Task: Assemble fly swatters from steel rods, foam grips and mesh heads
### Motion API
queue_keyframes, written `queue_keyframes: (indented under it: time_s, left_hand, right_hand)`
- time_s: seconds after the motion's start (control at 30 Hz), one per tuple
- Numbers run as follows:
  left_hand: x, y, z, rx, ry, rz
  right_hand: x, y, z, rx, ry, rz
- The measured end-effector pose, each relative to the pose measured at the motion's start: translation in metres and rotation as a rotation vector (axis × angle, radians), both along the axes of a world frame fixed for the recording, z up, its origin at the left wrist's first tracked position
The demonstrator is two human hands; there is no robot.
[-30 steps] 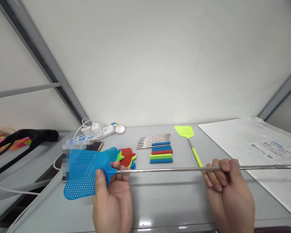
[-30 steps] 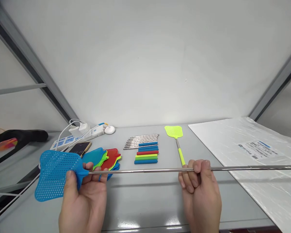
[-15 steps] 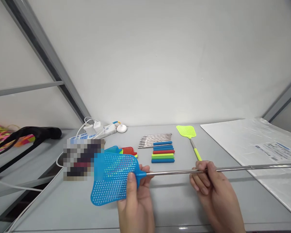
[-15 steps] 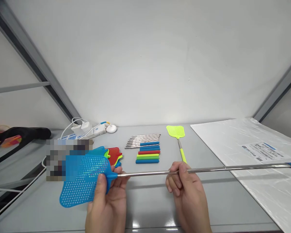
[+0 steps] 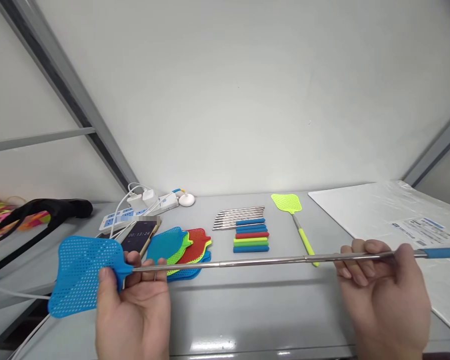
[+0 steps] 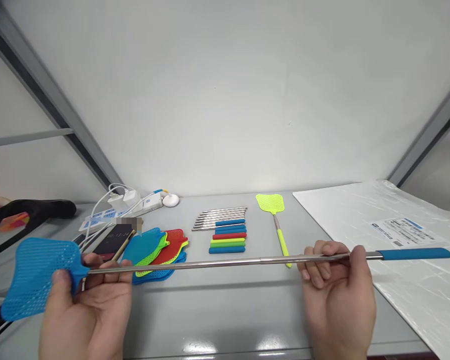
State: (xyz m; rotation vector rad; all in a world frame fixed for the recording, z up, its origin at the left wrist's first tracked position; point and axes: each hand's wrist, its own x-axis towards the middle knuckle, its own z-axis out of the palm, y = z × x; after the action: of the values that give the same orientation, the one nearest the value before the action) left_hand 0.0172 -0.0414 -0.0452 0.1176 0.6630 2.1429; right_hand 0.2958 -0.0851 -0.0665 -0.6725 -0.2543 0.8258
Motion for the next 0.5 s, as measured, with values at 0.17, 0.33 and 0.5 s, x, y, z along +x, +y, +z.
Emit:
queue_keyframes:
  time_s: [0.17,0.33,0.5]
  left_hand:
    - [-0.002,0.003,-0.005,-0.007,0.045,0.039]
    - [0.037,-0.006,-0.018,0.01,0.097,0.024]
    - [0.079,-0.016,-0.03,-0.129,0.1,-0.08]
  right_hand:
    - [0.0,0.001,-0.002,0.019,-0.035,-0.054]
    - [-0.022,0.002,-0.008,0.068,-0.056,-0.055]
    - [-0.04,0.0,-0.011,0.081,-0.199,-0.086]
